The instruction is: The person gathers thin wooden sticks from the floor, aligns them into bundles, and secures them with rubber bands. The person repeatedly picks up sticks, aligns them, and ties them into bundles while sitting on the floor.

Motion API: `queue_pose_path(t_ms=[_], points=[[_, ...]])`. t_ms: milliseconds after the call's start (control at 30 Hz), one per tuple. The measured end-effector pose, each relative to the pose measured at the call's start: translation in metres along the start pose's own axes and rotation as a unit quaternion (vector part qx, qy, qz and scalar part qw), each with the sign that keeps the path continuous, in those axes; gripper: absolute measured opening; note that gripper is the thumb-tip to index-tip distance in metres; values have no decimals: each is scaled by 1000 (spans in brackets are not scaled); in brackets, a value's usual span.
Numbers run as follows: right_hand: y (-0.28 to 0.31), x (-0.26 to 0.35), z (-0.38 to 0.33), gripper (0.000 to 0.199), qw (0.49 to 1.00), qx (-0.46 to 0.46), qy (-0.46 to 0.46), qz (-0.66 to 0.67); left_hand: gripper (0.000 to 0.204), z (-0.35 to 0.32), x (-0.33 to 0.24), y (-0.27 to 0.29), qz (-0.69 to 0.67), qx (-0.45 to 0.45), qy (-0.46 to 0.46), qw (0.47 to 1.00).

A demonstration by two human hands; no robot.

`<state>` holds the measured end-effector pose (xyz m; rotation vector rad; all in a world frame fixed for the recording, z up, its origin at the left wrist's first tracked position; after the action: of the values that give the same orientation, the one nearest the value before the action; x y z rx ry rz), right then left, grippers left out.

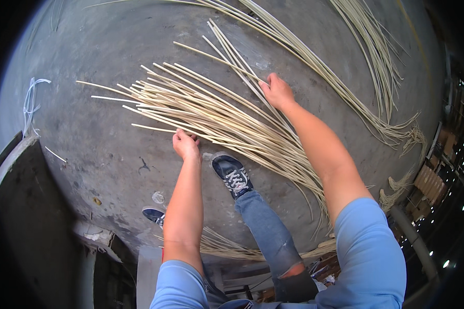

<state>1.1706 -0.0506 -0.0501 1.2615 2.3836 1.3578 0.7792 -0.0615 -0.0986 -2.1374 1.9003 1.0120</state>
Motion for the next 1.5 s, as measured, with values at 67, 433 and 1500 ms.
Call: queue_pose_path(t_ms=[67,433,1500], points=[[-9,-18,-16,57,996,11,-89,-14,58,-14,8,-15,2,52,60,997],[-81,11,-88,76,988,139,12,71,34,-64,72,-9,-33,113,21,993],[-80,-1,-80,58,989,140,-21,48,68,47,-50,71,79,72,-4,994]])
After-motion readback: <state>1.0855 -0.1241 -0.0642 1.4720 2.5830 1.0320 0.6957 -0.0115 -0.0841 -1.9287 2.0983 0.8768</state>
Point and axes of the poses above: each hand's wrist, its own z-axis towards the middle knuckle, its own y-axis out of the back of the hand, x = y × z, the point moved 8 cm from there along z, towards the middle knuckle, and after that the axes turned 2 degrees about -y, right-handed, at the moved point
